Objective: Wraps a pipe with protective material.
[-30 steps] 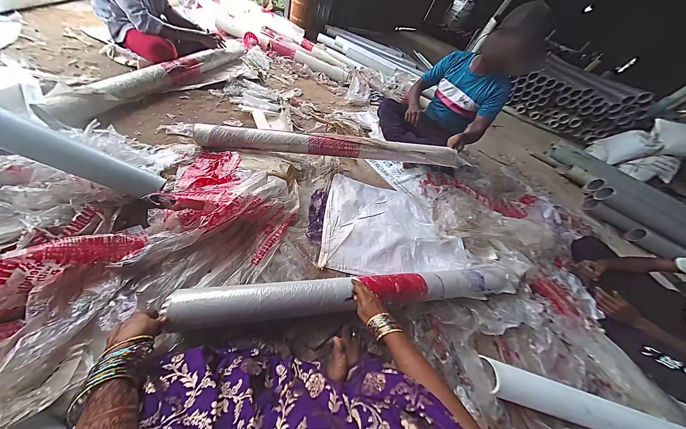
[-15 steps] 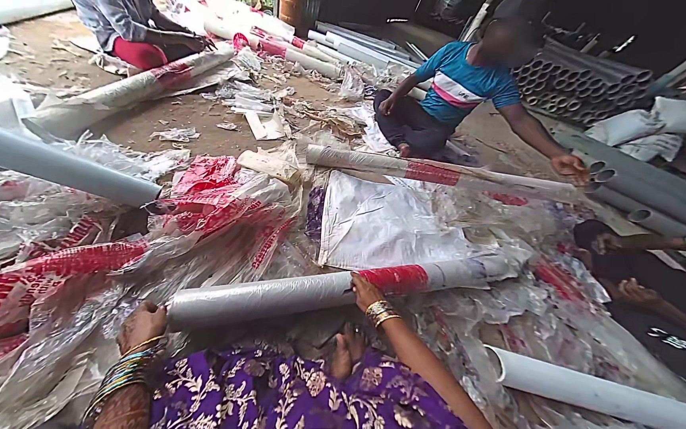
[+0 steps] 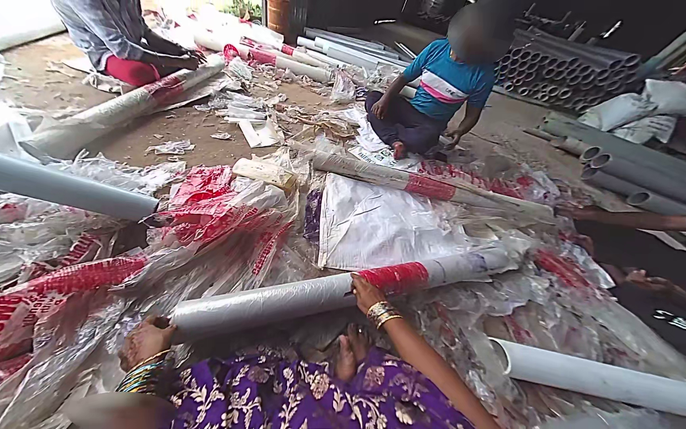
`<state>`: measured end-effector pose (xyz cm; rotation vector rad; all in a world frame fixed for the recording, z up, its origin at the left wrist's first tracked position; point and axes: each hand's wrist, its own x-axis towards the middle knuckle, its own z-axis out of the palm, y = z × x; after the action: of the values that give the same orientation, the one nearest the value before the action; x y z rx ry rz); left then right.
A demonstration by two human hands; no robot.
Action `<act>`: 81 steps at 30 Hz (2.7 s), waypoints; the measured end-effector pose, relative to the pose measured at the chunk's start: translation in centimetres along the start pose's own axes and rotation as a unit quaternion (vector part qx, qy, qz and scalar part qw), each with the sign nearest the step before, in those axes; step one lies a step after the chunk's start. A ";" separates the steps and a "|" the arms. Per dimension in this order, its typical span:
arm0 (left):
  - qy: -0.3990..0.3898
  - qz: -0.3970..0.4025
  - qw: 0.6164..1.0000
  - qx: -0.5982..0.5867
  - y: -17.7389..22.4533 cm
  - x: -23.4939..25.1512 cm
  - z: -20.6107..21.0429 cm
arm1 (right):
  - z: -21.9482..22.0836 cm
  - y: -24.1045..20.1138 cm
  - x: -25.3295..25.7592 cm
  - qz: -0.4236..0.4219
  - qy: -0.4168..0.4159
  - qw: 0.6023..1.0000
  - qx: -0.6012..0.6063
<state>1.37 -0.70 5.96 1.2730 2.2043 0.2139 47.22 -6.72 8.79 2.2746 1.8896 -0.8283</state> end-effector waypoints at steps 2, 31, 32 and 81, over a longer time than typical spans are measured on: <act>-0.004 0.000 1.000 -0.002 -0.1 -0.1 -0.3 | 0.0 0.0 0.0 0.001 -0.001 1.000 0.000; -0.095 0.008 0.991 -0.097 -0.2 1.3 -1.2 | 0.4 -1.4 -0.3 0.027 0.050 0.997 0.042; -0.079 0.010 0.989 -0.121 -0.2 1.3 -1.4 | 0.2 -1.9 -0.4 0.018 0.044 0.998 0.030; -0.247 0.022 0.964 -0.098 -2.4 3.8 -4.6 | 11.6 -37.6 3.9 -0.320 0.076 0.922 -0.203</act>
<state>-4.43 1.85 7.17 1.1210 1.6874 0.1102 8.55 1.37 7.66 1.5197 2.6239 -0.2394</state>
